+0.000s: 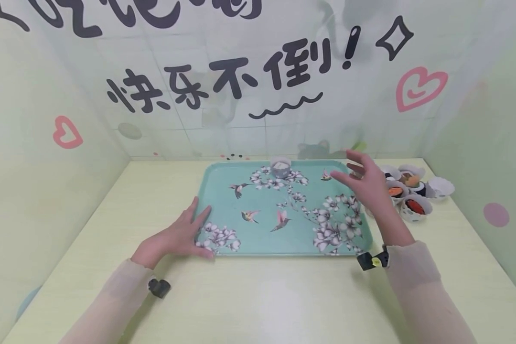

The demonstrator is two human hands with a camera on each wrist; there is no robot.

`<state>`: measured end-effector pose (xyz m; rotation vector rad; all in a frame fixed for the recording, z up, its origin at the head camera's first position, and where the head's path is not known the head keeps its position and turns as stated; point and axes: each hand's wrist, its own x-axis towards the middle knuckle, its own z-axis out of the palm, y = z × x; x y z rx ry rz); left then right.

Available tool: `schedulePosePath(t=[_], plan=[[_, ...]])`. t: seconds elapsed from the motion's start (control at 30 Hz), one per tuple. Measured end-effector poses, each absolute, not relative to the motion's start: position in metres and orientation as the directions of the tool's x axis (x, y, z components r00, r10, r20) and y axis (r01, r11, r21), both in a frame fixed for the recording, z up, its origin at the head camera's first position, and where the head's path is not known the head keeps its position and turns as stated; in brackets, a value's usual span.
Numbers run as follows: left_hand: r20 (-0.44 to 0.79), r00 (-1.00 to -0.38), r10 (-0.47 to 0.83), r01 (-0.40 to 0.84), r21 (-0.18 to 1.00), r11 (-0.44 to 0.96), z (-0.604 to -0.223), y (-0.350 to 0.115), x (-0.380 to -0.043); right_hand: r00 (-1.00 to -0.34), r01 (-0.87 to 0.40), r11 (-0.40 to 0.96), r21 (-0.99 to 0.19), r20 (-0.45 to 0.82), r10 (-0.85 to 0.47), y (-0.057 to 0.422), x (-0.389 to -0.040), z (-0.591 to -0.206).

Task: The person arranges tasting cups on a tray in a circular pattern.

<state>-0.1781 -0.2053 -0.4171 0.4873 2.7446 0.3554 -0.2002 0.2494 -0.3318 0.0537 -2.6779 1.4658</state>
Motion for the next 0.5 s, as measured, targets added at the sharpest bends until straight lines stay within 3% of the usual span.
schedulePosePath(t=[0.5], plan=[[-0.279,-0.885,0.372,0.284,0.31,0.908,-0.412,-0.205,-0.176,-0.991,-0.06,0.583,-0.81,0.117,0.061,0.284,-0.188,-0.338]])
